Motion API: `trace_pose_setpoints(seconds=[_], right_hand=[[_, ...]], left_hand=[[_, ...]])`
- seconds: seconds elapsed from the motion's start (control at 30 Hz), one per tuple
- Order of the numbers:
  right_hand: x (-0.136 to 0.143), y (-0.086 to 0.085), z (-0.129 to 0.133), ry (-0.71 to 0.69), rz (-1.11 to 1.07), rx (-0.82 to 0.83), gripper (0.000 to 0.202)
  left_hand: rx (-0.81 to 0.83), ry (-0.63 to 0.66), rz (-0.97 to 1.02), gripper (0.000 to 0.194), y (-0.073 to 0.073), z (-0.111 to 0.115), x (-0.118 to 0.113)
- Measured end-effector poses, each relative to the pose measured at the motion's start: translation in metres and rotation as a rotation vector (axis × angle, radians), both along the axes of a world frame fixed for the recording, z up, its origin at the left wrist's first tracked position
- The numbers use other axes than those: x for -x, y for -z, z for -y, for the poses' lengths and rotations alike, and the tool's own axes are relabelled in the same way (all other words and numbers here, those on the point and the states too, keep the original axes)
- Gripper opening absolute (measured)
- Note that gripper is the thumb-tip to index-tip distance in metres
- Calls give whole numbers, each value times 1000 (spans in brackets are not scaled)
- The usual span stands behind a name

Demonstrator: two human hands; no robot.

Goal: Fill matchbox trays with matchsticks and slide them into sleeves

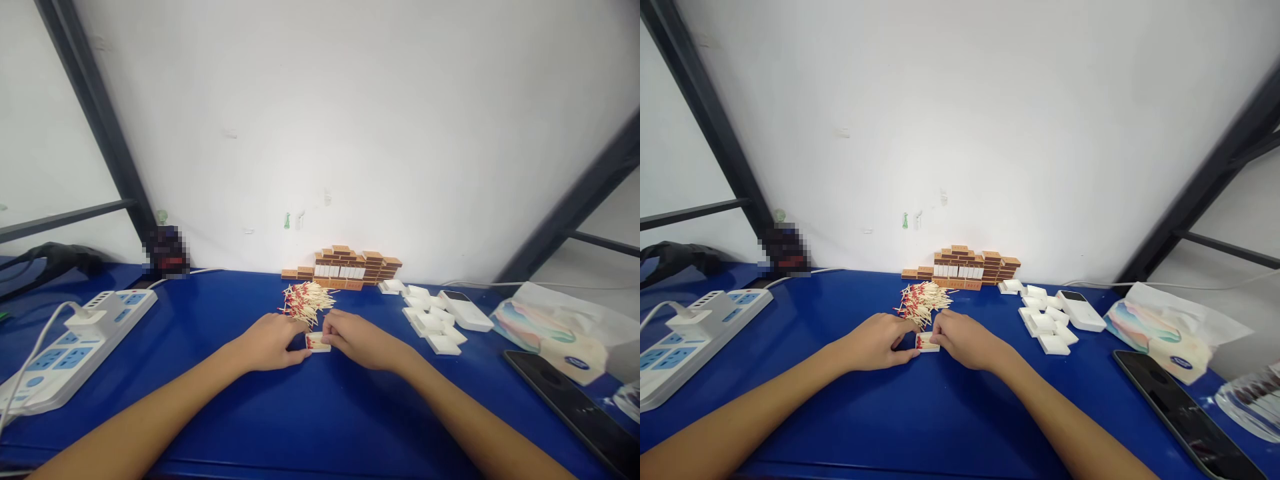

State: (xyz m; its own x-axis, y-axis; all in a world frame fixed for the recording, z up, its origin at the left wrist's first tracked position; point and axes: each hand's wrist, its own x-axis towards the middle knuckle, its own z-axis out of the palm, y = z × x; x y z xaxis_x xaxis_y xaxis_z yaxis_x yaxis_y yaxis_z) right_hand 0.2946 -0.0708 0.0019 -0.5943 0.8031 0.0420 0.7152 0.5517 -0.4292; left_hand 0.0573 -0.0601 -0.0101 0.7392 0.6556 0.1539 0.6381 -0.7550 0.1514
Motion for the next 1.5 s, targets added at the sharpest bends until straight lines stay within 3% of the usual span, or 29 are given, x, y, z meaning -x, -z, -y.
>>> trace_pose_setpoints(seconds=[0.17,0.33,0.5,0.6,0.87,1.3,1.5], right_hand=[[9,8,0,16,-55,-38,11],[1,5,-8,26,-82,-89,17],[-21,11,-33,238,-104,-219,6],[-33,21,-50,293,-188,-208,8],[-36,26,-57,125,-134,-69,14],[-35,28,-45,146,20,-82,14],[-30,16,-32,118,-146,-26,16]], left_hand=[[35,-12,23,21,0,0,0],[96,1,57,23,-4,0,1],[163,3,203,31,-7,3,-1],[203,16,224,28,-6,4,-4],[233,4,208,27,1,2,-4],[130,-37,96,29,-5,-3,2],[93,-51,98,27,-5,-5,3]])
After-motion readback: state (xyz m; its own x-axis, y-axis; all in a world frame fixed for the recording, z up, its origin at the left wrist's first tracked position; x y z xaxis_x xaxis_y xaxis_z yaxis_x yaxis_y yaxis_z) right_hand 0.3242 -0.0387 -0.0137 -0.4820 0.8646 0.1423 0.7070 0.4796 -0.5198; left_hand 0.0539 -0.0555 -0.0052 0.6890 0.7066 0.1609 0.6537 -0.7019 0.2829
